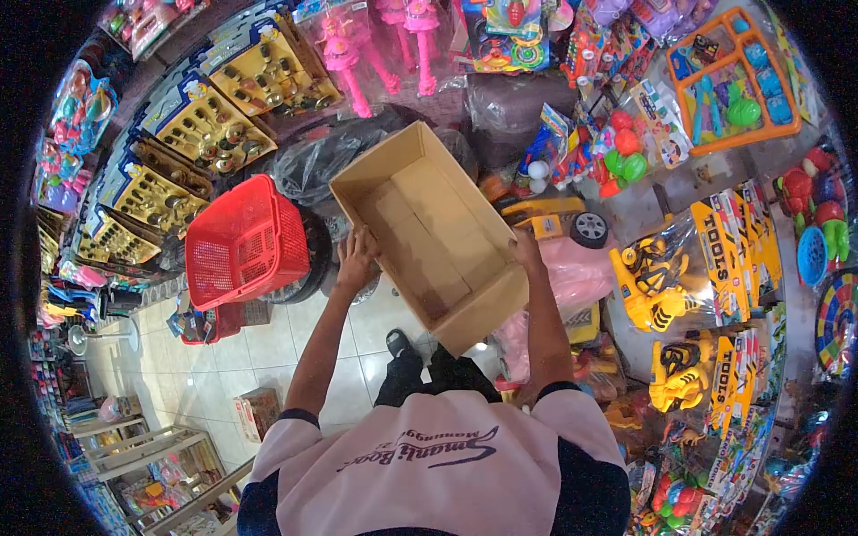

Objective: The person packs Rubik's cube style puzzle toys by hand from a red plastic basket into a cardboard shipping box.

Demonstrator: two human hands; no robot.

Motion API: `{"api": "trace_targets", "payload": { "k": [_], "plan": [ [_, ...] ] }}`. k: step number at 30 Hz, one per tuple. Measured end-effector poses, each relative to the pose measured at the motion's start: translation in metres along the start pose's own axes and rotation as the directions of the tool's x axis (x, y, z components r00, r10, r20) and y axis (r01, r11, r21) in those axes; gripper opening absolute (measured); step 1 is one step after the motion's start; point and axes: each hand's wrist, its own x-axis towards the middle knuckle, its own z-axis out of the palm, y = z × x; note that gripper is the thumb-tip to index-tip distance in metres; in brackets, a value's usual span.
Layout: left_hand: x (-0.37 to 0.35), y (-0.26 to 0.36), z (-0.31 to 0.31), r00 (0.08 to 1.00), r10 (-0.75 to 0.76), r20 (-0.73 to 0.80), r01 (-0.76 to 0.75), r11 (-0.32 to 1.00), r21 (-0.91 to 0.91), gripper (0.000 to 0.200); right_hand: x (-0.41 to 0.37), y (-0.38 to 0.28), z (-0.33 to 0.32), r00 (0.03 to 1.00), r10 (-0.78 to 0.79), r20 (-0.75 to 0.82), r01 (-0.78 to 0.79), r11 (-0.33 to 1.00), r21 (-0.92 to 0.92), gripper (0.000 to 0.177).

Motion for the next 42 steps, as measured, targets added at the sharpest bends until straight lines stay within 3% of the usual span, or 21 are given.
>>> {"api": "trace_targets", "payload": {
  "k": [3,6,9,12,15,18,20,22,24,27,30,33,34,37,42],
  "plan": [
    [-0.018,0.01,0.004,0.994,0.108,-0.007,-0.108,0.994,0.025,0.051,-0.003,-0.005,-0.012,0.999,0.048,0.021,-0.048,0.999,-0.014,0.034],
    [-0.042,0.018,0.021,0.984,0.179,0.02,-0.178,0.984,-0.032,0.049,0.014,0.018,0.007,0.995,-0.097,-0.019,0.095,0.991,-0.091,0.034],
    [-0.051,0.026,0.033,0.984,0.177,0.023,-0.174,0.978,-0.113,0.05,0.041,-0.014,0.01,0.994,0.105,0.018,-0.098,0.972,-0.214,0.032],
    [-0.039,0.031,0.03,0.99,0.137,0.033,-0.133,0.986,-0.096,0.05,0.06,-0.077,-0.015,0.978,0.199,0.063,-0.152,0.884,-0.441,0.036],
    [-0.034,0.036,0.025,0.995,0.097,0.018,-0.094,0.99,-0.108,0.045,0.069,-0.07,-0.002,0.991,0.01,-0.136,-0.067,0.904,-0.422,0.042],
    [-0.029,0.046,0.023,0.998,0.059,-0.027,-0.062,0.994,-0.093,0.038,0.049,-0.099,0.0,0.88,-0.261,-0.397,0.042,0.875,-0.482,0.047],
    [-0.024,0.054,0.018,0.996,0.032,-0.081,-0.04,0.994,-0.099,0.035,0.021,-0.11,0.009,0.93,-0.263,-0.257,0.167,0.925,-0.342,0.052],
    [-0.015,0.064,0.017,0.994,-0.028,-0.108,0.015,0.992,-0.124,0.033,-0.016,-0.115,0.027,0.985,-0.156,0.074,0.165,0.977,-0.138,0.05],
    [-0.004,0.074,0.02,0.987,-0.121,-0.105,0.103,0.981,-0.163,0.032,-0.055,-0.146,0.018,0.948,-0.177,0.263,0.247,0.933,-0.262,0.036],
    [0.001,0.087,0.027,0.98,-0.171,-0.104,0.147,0.967,-0.207,0.03,-0.075,-0.142,0.03,0.96,-0.281,0.01,0.262,0.883,-0.389,0.029],
    [0.004,0.085,0.039,0.986,-0.07,-0.151,0.024,0.957,-0.289,0.028,-0.064,-0.115,0.037,0.979,-0.202,0.018,0.196,0.919,-0.343,0.027],
    [-0.007,0.072,0.029,0.958,-0.016,-0.285,-0.027,0.989,-0.148,0.028,-0.061,-0.106,0.029,0.97,-0.243,-0.015,0.222,0.908,-0.356,0.026],
    [-0.013,0.063,0.022,0.975,-0.082,-0.208,0.049,0.986,-0.157,0.029,-0.063,-0.103,0.027,0.962,-0.273,-0.033,0.24,0.893,-0.38,0.026],
    [-0.039,0.03,0.022,0.96,-0.212,-0.181,0.189,0.972,-0.14,0.032,-0.053,-0.092,0.025,0.973,-0.229,0.028,0.228,0.938,-0.261,0.025],
    [-0.061,0.021,0.035,0.971,-0.222,-0.092,0.201,0.96,-0.195,0.039,-0.056,-0.098,0.017,0.962,-0.272,0.039,0.273,0.931,-0.242,0.026]
  ]
}}
